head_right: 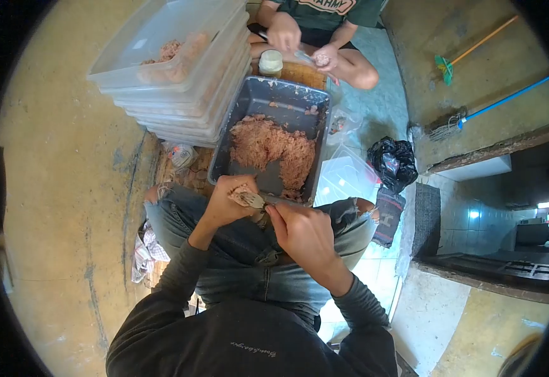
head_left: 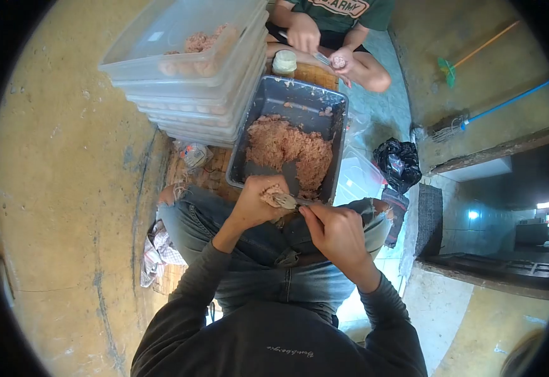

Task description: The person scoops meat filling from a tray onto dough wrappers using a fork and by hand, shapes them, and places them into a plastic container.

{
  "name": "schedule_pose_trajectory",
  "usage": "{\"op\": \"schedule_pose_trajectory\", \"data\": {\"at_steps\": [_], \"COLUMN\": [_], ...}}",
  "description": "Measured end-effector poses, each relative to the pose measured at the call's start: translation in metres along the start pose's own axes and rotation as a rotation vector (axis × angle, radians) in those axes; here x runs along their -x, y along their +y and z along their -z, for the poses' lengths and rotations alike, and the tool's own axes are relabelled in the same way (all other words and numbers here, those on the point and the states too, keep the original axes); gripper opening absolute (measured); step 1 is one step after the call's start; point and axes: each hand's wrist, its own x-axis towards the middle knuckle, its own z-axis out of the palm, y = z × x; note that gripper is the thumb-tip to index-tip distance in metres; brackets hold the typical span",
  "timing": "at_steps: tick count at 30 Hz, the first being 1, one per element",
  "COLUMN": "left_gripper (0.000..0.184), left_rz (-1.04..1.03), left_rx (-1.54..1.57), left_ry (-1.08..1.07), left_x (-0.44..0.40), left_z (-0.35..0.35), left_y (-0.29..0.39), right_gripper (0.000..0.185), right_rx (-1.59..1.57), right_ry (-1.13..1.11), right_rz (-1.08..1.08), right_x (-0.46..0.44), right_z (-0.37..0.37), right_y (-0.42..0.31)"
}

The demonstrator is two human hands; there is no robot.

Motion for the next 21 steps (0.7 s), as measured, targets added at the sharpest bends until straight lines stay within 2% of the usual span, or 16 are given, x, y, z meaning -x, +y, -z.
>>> {"op": "schedule_pose_trajectory", "data": {"at_steps": [4,6,7,8,10,13,15,17,21], "left_gripper": [0.027,0.028,0.029,0.029,0.030,0.030,0.031,0.031,0.030], "left_rz": [0.001,-0.032,-0.063,-0.056,0.083,0.016,0.061,0.113,0.071], "left_rx": [-0.141,-0.152,-0.154,-0.148,-0.023,0.000,0.009,0.032,0.107], "left_ry": [-0.027,-0.016,-0.011,-0.011,-0.045,-0.033,-0.037,-0.042,-0.072], "left_x": [0.003,0.003,0.004,0.007,0.006,0.008,0.009,0.015,0.018], "left_z": [-0.003,0.000,-0.001,-0.002,-0.001,0.002,0.002,-0.001,0.015], "left_y": [-0.002,-0.005,-0.006,-0.006,0.005,0.006,0.015,0.016,-0.001], "right_gripper": [0.017,0.024,0.024,0.024,0.024,0.024,0.026,0.026,0.026], "right_rx": [0.095,0.062,0.015,0.016,0.058,0.059,-0.023,0.007,-0.039], "right_ry": [-0.065,0.021,0.083,0.075,-0.002,-0.012,0.047,-0.003,-0.044], "right_rz": [-0.020,-0.035,0.040,0.035,0.048,0.019,-0.028,-0.033,-0.036], "right_x": [0.002,0.007,0.005,0.006,0.003,0.005,0.005,0.002,0.005], "right_z": [0.018,0.025,0.022,0.019,0.012,0.028,0.027,0.021,0.023], "right_y": [-0.010,-0.017,-0.020,-0.017,-0.007,-0.014,-0.019,-0.014,-0.021]}}
